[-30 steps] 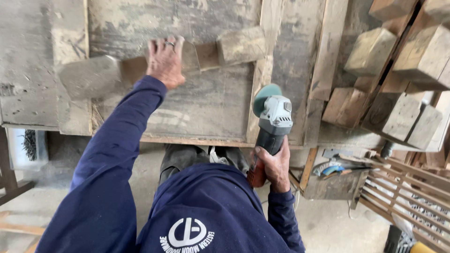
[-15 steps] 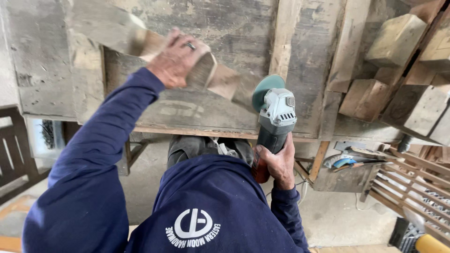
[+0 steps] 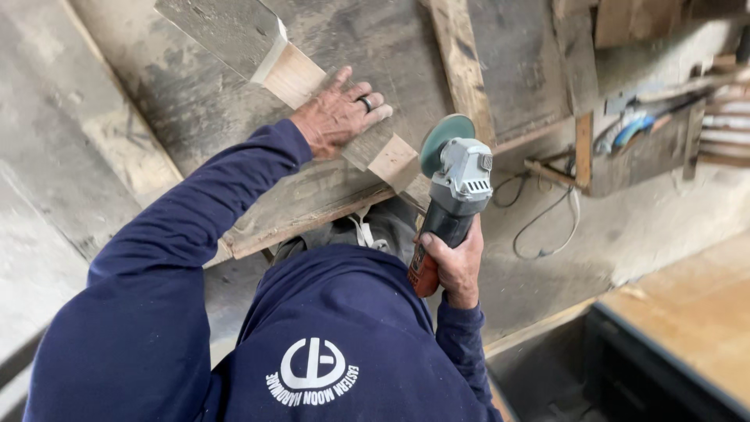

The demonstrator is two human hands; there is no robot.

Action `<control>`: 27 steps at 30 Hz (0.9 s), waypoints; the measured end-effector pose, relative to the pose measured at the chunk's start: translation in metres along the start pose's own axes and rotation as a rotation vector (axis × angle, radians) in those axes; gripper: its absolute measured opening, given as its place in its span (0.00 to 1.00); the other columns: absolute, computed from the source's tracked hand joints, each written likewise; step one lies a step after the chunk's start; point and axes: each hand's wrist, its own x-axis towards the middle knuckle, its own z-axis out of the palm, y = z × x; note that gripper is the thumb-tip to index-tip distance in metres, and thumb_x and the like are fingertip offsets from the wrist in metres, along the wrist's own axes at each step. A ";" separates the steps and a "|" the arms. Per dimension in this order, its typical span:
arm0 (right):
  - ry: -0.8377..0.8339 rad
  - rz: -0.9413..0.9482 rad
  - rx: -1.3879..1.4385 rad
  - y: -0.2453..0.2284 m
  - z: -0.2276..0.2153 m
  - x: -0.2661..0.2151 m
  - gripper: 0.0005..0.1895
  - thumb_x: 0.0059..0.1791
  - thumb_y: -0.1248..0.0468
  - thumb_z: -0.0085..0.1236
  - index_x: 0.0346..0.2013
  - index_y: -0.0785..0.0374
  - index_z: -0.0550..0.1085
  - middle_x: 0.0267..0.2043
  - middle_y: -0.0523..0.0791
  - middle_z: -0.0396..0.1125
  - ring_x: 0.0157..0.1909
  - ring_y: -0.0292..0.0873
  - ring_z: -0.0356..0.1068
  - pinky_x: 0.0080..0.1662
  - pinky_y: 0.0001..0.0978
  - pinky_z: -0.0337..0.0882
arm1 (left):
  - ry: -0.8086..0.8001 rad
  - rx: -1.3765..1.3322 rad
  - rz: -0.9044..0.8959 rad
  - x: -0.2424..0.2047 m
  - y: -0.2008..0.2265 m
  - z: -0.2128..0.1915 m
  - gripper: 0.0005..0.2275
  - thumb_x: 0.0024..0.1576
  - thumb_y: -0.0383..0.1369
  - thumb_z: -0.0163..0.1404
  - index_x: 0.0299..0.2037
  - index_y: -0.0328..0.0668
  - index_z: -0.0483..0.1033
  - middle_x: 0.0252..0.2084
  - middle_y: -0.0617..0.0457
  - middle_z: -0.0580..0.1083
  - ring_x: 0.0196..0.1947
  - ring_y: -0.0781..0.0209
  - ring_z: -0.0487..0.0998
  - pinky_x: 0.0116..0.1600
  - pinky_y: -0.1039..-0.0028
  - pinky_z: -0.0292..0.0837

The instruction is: The person uses an angle grinder to smooth the surface of a wooden pallet. They hold the tool with both hands and move it across the wood, then reposition the pallet to grind different sections.

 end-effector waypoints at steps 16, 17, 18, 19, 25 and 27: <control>0.332 -0.031 0.429 0.055 -0.069 -0.085 0.30 0.41 0.58 0.64 0.51 0.71 0.66 0.35 0.52 0.70 0.33 0.49 0.75 0.37 0.42 0.78 | -0.141 -0.112 0.163 0.065 0.149 -0.026 0.56 0.39 0.50 0.65 0.76 0.36 0.45 0.78 0.36 0.47 0.78 0.38 0.37 0.69 0.30 0.31; 0.333 -0.032 0.441 0.057 -0.076 -0.088 0.30 0.41 0.58 0.64 0.51 0.70 0.66 0.34 0.52 0.70 0.33 0.49 0.75 0.38 0.42 0.78 | -0.127 -0.109 0.157 0.076 0.155 -0.027 0.54 0.38 0.47 0.65 0.75 0.37 0.46 0.75 0.37 0.51 0.77 0.39 0.41 0.69 0.30 0.32; 0.334 -0.034 0.454 0.060 -0.081 -0.091 0.30 0.41 0.57 0.64 0.51 0.70 0.66 0.34 0.53 0.71 0.34 0.49 0.75 0.38 0.42 0.78 | -0.112 -0.106 0.151 0.088 0.157 -0.027 0.53 0.38 0.43 0.64 0.75 0.38 0.48 0.73 0.38 0.55 0.76 0.40 0.45 0.69 0.30 0.32; 0.335 -0.023 0.464 0.062 -0.085 -0.094 0.30 0.41 0.57 0.64 0.52 0.70 0.65 0.35 0.52 0.70 0.34 0.49 0.75 0.39 0.42 0.78 | -0.101 -0.105 0.138 0.092 0.160 -0.025 0.52 0.37 0.39 0.64 0.75 0.40 0.49 0.71 0.40 0.59 0.74 0.41 0.49 0.69 0.30 0.33; 0.291 0.033 0.394 0.066 -0.111 -0.096 0.34 0.40 0.57 0.65 0.55 0.69 0.64 0.38 0.51 0.69 0.37 0.47 0.75 0.43 0.41 0.79 | 0.002 -0.285 0.167 0.075 0.151 -0.010 0.45 0.33 0.38 0.64 0.67 0.43 0.61 0.58 0.48 0.68 0.66 0.48 0.63 0.72 0.31 0.35; 0.249 0.030 0.402 0.071 -0.115 -0.095 0.34 0.41 0.56 0.64 0.55 0.68 0.64 0.38 0.51 0.70 0.37 0.46 0.75 0.44 0.40 0.78 | -0.021 -0.294 0.148 0.067 0.152 -0.011 0.45 0.31 0.37 0.63 0.66 0.45 0.61 0.58 0.50 0.68 0.67 0.49 0.62 0.73 0.33 0.35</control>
